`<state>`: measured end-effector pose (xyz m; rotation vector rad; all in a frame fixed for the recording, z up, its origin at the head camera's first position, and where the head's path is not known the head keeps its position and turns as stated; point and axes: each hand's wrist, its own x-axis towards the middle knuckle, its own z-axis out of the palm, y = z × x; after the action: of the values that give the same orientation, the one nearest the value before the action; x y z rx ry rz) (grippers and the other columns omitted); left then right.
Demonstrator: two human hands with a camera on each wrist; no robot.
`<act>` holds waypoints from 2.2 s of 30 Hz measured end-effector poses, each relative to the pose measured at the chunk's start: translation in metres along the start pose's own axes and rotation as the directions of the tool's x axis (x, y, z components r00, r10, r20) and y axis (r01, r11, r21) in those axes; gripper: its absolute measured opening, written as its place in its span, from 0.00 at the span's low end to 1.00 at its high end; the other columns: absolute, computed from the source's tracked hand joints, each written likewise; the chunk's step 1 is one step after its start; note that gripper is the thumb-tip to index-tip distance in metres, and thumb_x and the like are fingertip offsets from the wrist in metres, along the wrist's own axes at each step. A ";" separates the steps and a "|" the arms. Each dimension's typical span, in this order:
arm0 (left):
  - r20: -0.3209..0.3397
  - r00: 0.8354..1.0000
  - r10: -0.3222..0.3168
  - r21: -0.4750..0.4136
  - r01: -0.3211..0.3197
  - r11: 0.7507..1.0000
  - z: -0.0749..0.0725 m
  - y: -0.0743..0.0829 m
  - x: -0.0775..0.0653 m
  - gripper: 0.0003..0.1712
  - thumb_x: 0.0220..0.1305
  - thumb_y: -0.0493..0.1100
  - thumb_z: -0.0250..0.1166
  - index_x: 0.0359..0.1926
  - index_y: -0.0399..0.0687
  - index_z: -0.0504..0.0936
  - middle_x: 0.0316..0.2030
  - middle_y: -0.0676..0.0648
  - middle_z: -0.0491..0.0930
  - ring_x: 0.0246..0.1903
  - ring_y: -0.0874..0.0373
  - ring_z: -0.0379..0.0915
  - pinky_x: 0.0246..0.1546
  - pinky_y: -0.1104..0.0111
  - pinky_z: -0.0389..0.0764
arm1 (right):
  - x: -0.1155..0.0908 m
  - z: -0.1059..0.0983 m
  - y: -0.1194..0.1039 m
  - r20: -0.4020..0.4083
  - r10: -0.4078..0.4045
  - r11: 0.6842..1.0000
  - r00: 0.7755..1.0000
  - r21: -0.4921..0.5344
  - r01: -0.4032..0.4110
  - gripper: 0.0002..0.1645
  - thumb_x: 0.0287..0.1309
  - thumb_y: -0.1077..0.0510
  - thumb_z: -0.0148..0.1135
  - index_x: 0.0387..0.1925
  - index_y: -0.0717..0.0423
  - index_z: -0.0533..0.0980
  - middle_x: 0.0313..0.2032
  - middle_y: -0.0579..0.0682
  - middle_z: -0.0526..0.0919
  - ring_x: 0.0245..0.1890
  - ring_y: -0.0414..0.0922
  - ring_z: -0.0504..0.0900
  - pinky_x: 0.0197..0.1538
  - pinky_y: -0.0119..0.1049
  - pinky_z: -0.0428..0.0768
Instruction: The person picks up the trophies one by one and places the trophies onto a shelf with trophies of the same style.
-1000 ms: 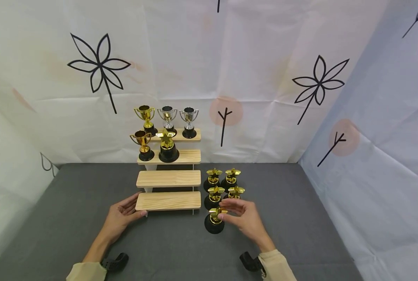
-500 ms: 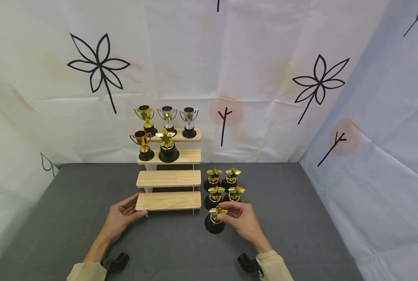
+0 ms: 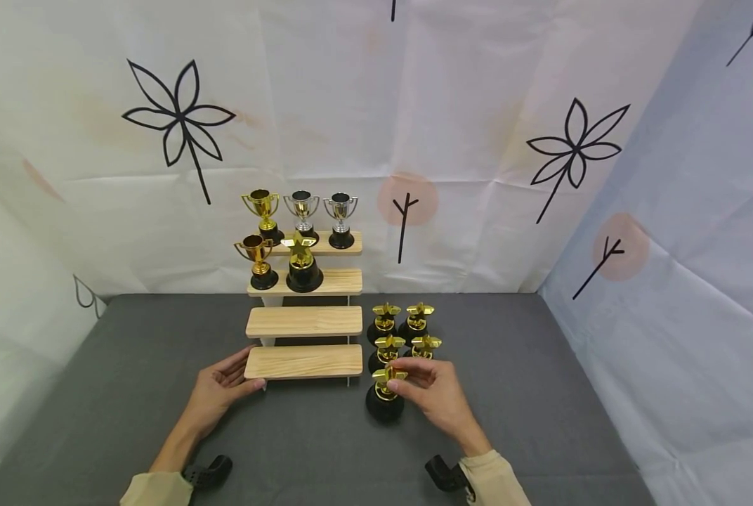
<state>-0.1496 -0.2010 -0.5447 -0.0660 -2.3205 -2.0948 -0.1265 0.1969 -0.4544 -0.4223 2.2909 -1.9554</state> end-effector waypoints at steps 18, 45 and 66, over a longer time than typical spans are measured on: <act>0.009 1.000 0.004 -0.022 -0.004 1.000 -0.001 -0.003 0.002 0.46 0.54 0.35 0.79 0.71 0.33 0.68 0.68 0.35 0.70 0.58 0.71 0.72 0.59 0.78 0.75 | 0.025 0.007 -0.049 0.010 -0.105 0.994 0.994 -0.021 0.106 0.20 0.59 0.69 0.71 0.53 0.71 0.81 0.48 0.66 0.84 0.44 0.43 0.87 0.46 0.36 0.88; 0.006 1.000 -0.002 -0.011 0.002 1.000 -0.002 -0.003 0.001 0.46 0.54 0.36 0.79 0.71 0.32 0.68 0.68 0.34 0.70 0.58 0.71 0.72 0.59 0.78 0.76 | 0.089 0.009 -0.090 -0.039 -0.134 0.990 0.990 -0.053 0.131 0.20 0.61 0.68 0.71 0.54 0.70 0.81 0.49 0.61 0.85 0.45 0.43 0.87 0.51 0.37 0.87; 0.023 1.000 0.006 -0.034 -0.005 0.999 -0.002 -0.001 0.001 0.45 0.54 0.34 0.79 0.71 0.32 0.68 0.68 0.34 0.70 0.58 0.71 0.72 0.59 0.78 0.75 | 0.149 0.015 -0.105 -0.073 -0.168 0.984 0.983 -0.068 0.163 0.20 0.63 0.65 0.70 0.56 0.66 0.81 0.52 0.60 0.84 0.46 0.45 0.86 0.57 0.41 0.84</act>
<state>-0.1503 -0.2028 -0.5451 -0.0975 -2.2947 -2.1431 -0.2503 0.1271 -0.3384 -0.5693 2.4430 -2.0124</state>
